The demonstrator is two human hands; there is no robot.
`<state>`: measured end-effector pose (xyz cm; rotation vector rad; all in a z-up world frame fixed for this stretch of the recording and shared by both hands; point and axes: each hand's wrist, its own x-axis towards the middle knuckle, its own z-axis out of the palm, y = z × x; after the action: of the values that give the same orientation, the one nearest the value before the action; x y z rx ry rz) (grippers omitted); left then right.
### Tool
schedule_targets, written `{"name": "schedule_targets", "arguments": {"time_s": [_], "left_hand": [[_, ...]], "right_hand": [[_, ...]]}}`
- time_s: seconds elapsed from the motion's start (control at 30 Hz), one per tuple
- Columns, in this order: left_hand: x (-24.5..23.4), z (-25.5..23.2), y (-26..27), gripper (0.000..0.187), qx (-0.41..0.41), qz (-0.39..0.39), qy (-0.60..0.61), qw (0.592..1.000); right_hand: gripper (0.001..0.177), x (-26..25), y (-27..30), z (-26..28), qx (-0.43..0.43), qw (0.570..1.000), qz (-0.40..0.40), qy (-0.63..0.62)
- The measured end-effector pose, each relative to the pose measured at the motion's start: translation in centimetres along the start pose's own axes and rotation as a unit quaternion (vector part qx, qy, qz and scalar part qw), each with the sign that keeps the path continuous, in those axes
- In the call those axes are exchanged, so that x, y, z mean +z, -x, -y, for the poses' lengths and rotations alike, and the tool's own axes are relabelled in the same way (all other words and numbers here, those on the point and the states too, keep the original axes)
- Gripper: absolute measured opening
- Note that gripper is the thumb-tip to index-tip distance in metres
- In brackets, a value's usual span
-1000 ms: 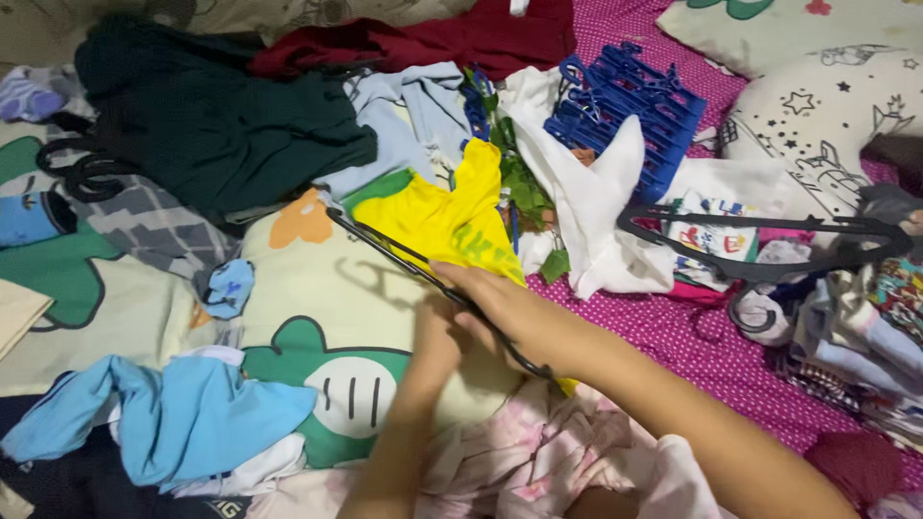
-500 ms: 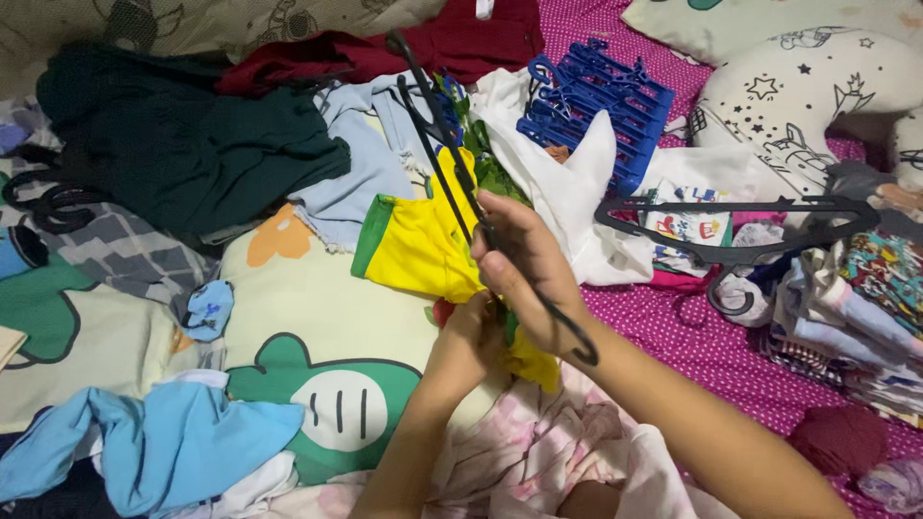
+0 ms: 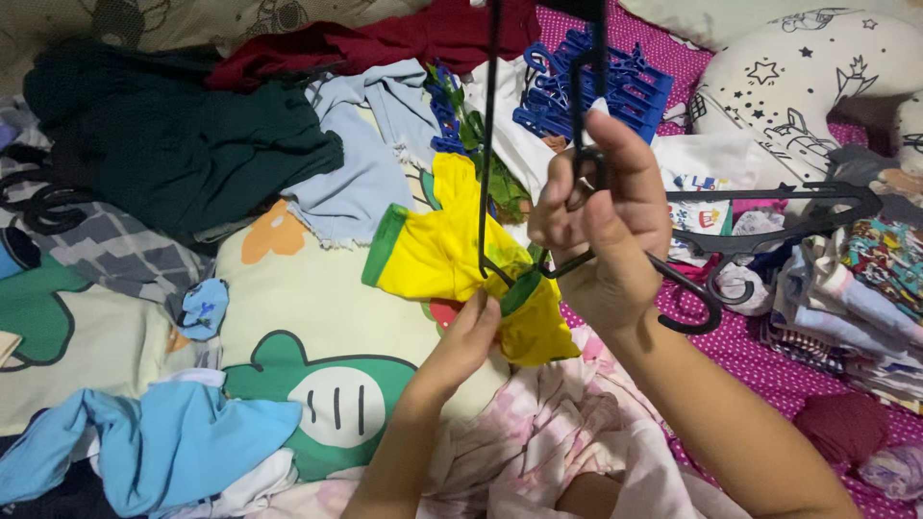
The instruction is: The person folds various garments including a white Adidas shirt, a patterned cloth, striped socks, and a maroon shirt, then places them into a neat stack. The person also handles a yellow shirt and a hanger, and folds an orange garment.
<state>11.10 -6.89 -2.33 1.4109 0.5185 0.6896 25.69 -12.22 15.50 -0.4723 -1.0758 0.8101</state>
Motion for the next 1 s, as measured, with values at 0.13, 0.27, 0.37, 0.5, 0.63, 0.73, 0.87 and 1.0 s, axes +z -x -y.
{"name": "schedule_targets", "arguments": {"time_s": [0.13,0.27,0.37,0.5,0.63,0.73,0.87,1.0], "left_hand": [[0.5,-0.7,0.5,0.057,0.001,0.015,0.09,0.996],[2.1,-1.2,0.8,0.059,-0.034,0.038,0.141,0.989],[2.6,-1.3,0.8,0.043,-0.068,-0.023,0.07,0.995],[1.9,-0.2,1.0,0.035,-0.097,-0.052,0.222,0.969],[1.3,0.7,0.5,0.035,-0.113,-0.067,0.211,0.969],[1.0,0.5,-0.1,0.034,-0.067,-0.068,0.159,0.983],[-0.6,-1.0,0.2,0.037,0.021,-0.143,-0.135,0.98],[-1.0,-1.9,-0.2,0.063,0.049,-0.208,-0.135,0.968]], "right_hand": [[0.053,-0.6,0.2,-0.3,-0.017,1.0,-0.002,-0.022],[0.046,-0.5,0.9,-1.3,-0.05,0.999,0.004,0.001],[0.039,-0.4,1.0,-1.6,-0.076,0.996,0.011,0.046],[0.026,-0.7,0.2,-1.5,-0.133,0.988,0.021,0.069],[0.017,-0.4,-0.1,-1.2,-0.233,0.929,0.074,0.279],[0.019,-0.5,-0.2,-0.7,-0.213,0.935,0.081,0.271],[0.014,-1.4,-1.2,-0.4,-0.12,0.986,-0.007,0.114],[0.034,-2.1,-2.4,-2.4,-0.004,0.994,-0.053,0.099]]}}
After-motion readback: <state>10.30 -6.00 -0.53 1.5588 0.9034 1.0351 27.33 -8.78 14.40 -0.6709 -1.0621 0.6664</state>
